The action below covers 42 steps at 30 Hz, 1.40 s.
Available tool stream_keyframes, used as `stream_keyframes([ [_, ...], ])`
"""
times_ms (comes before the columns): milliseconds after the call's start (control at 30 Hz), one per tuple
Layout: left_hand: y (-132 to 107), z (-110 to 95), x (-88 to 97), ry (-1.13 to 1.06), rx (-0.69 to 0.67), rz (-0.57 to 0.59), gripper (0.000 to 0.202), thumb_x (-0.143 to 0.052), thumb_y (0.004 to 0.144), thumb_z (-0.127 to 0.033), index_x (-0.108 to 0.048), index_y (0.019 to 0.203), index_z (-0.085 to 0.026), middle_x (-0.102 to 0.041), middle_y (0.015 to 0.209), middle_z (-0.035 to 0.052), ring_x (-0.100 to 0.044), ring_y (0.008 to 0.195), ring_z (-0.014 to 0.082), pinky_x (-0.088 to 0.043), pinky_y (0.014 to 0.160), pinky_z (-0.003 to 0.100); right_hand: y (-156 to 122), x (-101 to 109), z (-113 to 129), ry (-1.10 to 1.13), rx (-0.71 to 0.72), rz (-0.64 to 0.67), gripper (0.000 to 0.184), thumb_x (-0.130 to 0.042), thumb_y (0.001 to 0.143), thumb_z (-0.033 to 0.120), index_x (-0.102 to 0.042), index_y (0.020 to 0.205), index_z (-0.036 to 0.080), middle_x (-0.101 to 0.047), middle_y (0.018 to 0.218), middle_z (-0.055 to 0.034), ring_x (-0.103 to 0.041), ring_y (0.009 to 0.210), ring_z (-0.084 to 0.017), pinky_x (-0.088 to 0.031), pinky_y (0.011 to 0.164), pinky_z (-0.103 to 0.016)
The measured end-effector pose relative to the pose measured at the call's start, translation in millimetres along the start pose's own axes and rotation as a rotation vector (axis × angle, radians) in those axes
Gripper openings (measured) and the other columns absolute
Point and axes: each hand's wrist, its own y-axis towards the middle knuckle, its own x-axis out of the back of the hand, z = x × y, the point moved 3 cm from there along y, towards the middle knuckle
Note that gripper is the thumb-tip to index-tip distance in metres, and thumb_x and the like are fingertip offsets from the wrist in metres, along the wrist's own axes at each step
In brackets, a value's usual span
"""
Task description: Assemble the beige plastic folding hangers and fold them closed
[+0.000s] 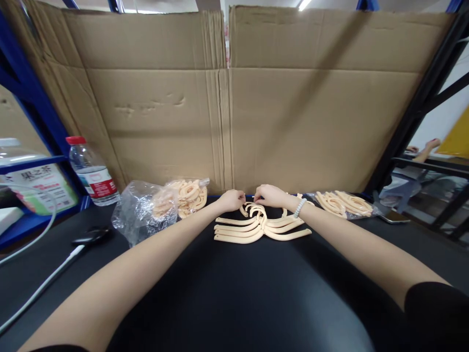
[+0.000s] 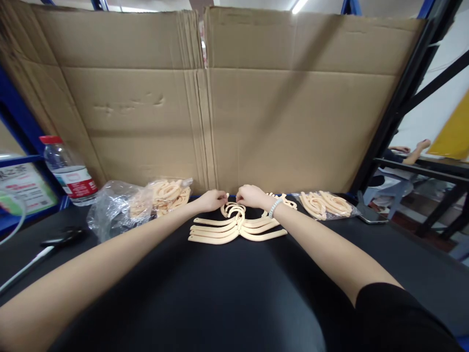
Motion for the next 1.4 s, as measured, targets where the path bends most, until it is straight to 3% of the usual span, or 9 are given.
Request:
stream_keyframes([
  [400,-2.8,5.2,-2.2,0.107,0.078,-0.053,0.031,-0.058,0.093,-0.031,-0.057,0.12,-0.016,-0.06,0.12,0.0096,-0.062,0.102,0.0229,-0.054,0.085,0.044,2.0,0.0,0.9,0.066,-0.066,-0.018,0.025,-0.056,0.094,0.032,-0.061,0.112,0.016,-0.063,0.113,-0.0076,-0.063,0.097,-0.019,-0.054,0.084,-0.04],
  [633,3.2,1.8,-3.7,0.096,0.151,-0.041,0.032,-0.059,0.092,-0.031,-0.057,0.12,-0.016,-0.06,0.12,0.0094,-0.062,0.102,0.0232,-0.054,0.085,0.043,19.5,4.4,10.0,0.102,-0.145,0.013,0.026,-0.057,0.094,0.033,-0.06,0.114,0.017,-0.062,0.115,-0.0077,-0.063,0.097,-0.02,-0.054,0.083,-0.039],
  [800,-2.0,1.3,5.1,0.001,0.195,-0.076,0.031,-0.059,0.092,-0.031,-0.057,0.12,-0.016,-0.06,0.12,0.0094,-0.062,0.101,0.023,-0.054,0.084,0.043,25.5,14.4,12.4,0.191,-0.21,-0.088,0.026,-0.058,0.093,0.033,-0.06,0.114,0.017,-0.062,0.116,-0.0079,-0.062,0.099,-0.02,-0.053,0.084,-0.04],
  [967,-31.0,0.7,24.6,-0.229,0.185,-0.202,0.028,-0.06,0.091,-0.025,-0.057,0.117,-0.014,-0.064,0.109,0.0077,-0.065,0.093,0.0205,-0.055,0.08,0.04,-2.4,38.4,3.7,0.415,-0.261,-0.345,0.017,-0.058,0.09,0.027,-0.068,0.094,0.013,-0.071,0.08,-0.0066,-0.068,0.08,-0.02,-0.053,0.08,-0.035],
  [1067,-60.8,-8.3,28.7,-0.436,0.129,-0.239,0.028,-0.058,0.085,-0.011,-0.055,0.113,-0.014,-0.067,0.094,0.0058,-0.067,0.084,0.0168,-0.056,0.077,0.031,-32.8,47.1,7.2,0.612,-0.257,-0.465,0.025,-0.045,0.094,0.025,-0.065,0.102,0.011,-0.07,0.068,-0.0056,-0.067,0.061,-0.015,-0.053,0.063,-0.027],
  [1167,-94.6,-21.9,21.4,-0.613,0.072,-0.248,0.026,-0.056,0.087,-0.022,-0.053,0.112,-0.015,-0.064,0.089,0.0024,-0.067,0.081,0.0159,-0.057,0.071,0.03,-63.2,46.9,24.7,0.785,-0.244,-0.529,0.03,-0.042,0.093,0.03,-0.064,0.1,0.01,-0.072,0.073,-0.0089,-0.065,0.055,-0.013,-0.052,0.055,-0.025],
  [1233,-114.6,-30.4,11.9,-0.825,0.019,-0.262,0.021,-0.06,0.083,-0.028,-0.053,0.099,-0.016,-0.06,0.083,-0.0006,-0.064,0.074,0.0143,-0.056,0.069,0.03,-80.0,42.3,42.4,0.91,-0.219,-0.535,0.028,-0.048,0.09,0.032,-0.065,0.095,0.011,-0.073,0.077,-0.0097,-0.064,0.056,-0.012,-0.053,0.055,-0.025],
  [1333,-135.3,-38.1,-4.3,-1.077,-0.024,-0.259,0.02,-0.064,0.082,-0.031,-0.051,0.088,-0.018,-0.056,0.078,-0.0024,-0.059,0.07,0.0121,-0.053,0.066,0.027,-98.7,27.7,69.3,1.462,-0.169,-0.515,0.029,-0.052,0.089,0.039,-0.068,0.086,0.015,-0.072,0.081,-0.0093,-0.06,0.057,-0.012,-0.049,0.05,-0.024],
  [1400,-142.4,-39.1,-12.0,-1.134,-0.029,-0.272,0.018,-0.064,0.083,-0.029,-0.051,0.087,-0.018,-0.056,0.081,-0.0021,-0.058,0.072,0.0114,-0.052,0.067,0.026,-107.6,16.3,83.1,1.611,-0.196,-0.508,0.035,-0.054,0.089,0.047,-0.069,0.085,0.016,-0.069,0.073,-0.007,-0.056,0.055,-0.011,-0.045,0.046,-0.023],
])
